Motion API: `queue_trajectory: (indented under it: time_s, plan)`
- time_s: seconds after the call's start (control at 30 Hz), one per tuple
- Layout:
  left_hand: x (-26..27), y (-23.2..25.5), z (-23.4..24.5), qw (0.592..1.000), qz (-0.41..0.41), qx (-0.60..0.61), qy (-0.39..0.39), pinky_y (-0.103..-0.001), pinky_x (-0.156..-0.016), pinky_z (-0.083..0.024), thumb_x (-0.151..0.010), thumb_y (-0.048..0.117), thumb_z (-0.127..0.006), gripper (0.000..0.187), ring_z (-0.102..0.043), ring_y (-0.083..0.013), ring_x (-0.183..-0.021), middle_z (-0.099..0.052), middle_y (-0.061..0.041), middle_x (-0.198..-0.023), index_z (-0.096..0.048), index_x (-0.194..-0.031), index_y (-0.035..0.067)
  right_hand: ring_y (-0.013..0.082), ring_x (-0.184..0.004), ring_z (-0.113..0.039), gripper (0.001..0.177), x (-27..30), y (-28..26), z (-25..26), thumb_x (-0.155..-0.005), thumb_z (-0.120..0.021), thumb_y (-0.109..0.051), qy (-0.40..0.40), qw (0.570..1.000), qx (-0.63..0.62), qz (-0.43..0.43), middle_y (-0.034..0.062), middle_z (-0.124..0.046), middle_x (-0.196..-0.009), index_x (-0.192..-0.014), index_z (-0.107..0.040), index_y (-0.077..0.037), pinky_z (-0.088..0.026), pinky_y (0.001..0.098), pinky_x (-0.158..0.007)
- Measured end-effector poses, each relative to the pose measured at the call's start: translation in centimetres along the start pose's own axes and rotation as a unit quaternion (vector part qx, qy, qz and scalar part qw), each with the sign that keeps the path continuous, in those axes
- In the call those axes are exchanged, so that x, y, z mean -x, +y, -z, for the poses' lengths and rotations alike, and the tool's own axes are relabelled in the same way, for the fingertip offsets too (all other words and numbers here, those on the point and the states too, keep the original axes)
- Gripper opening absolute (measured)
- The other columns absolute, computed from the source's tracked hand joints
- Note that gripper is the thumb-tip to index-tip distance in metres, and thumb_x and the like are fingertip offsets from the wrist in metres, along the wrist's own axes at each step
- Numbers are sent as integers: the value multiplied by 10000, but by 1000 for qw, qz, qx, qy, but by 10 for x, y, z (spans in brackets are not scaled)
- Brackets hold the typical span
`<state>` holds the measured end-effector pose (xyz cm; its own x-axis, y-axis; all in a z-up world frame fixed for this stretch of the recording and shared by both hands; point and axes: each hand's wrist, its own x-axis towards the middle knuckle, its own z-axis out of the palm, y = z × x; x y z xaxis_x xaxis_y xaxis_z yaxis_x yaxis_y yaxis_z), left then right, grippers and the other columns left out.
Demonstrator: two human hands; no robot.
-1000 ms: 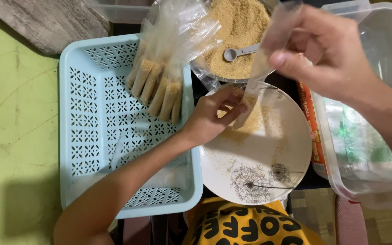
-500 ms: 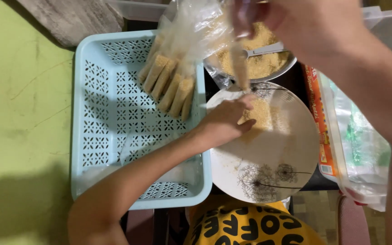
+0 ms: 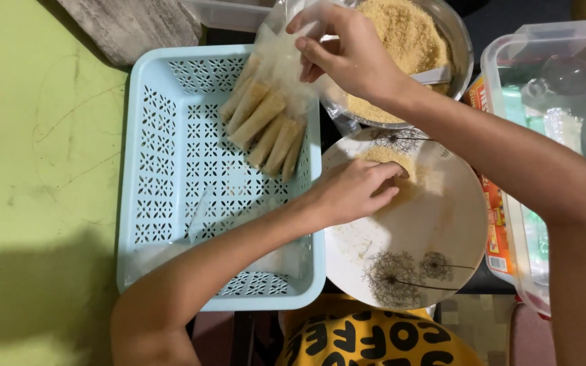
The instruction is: Filling small plastic bags with a granular food substance using a measuring spoon and organizing them in a basket.
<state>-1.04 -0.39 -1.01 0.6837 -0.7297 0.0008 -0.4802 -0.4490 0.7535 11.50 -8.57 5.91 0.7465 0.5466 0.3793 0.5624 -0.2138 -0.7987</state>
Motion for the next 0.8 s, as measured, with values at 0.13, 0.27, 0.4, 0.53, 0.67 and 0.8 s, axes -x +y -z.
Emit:
queue_trajectory:
  time_s: [0.13, 0.27, 0.4, 0.53, 0.67, 0.8]
  plan:
    - [-4, -10, -7, 998, -53, 18, 39, -220, -462, -572, -960, 30, -621, 170, -691, -115, -559, -754, -88, -825, -678, -1121, 35, 189, -734, -785, 105, 9, -1, 10, -1063, -607, 29, -13, 999, 10, -48, 161, -737, -893, -1161, -577, 8, -688, 297, -704]
    - [-4, -11, -8, 996, -59, 17, 65, -205, -504, -612, -951, 53, -669, 208, -708, -100, -558, -785, -98, -922, -686, -1158, 40, 198, -726, -761, 159, 20, -10, 28, -1043, -699, -99, -44, 996, 72, -34, 239, -531, -1420, -938, -679, 20, -650, 256, -624]
    - [-6, -9, -1, 991, -63, 80, 81, -243, -681, -645, -929, 82, -685, 154, -761, -150, -755, -781, -89, -951, -693, -1075, 33, 185, -645, -672, 586, 50, -36, 49, -1010, -685, -22, -69, 984, 51, -154, 168, -651, -984, -1474, -328, -34, -591, 280, -592]
    - [8, 11, 16, 990, -40, 111, 76, -348, -763, -612, -928, 102, -702, 147, -756, -241, -833, -780, -102, -897, -722, -1058, 35, 243, -410, -652, 322, 95, -26, 64, -882, -756, -39, -122, 966, 80, -211, 168, -696, -649, -1180, -669, 47, -517, 325, -418]
    - [0, -8, 1, 993, -62, 84, 55, -325, -770, -594, -928, 161, -723, 173, -734, -202, -753, -769, -99, -893, -721, -1070, 62, 312, -581, -744, 160, 147, -1, 54, -863, -781, -136, -168, 938, 217, -211, 118, -746, -642, -964, -710, -34, -585, 388, -566]
    - [-1, -10, -3, 988, -96, 118, 15, -275, -698, -596, -980, 202, -643, 139, -721, -142, -693, -756, -44, -826, -712, -1043, 99, 333, -741, -762, 231, 182, 19, 49, -910, -683, -329, -232, 866, 408, -170, 68, -764, -750, -1032, -688, -134, -609, 467, -649]
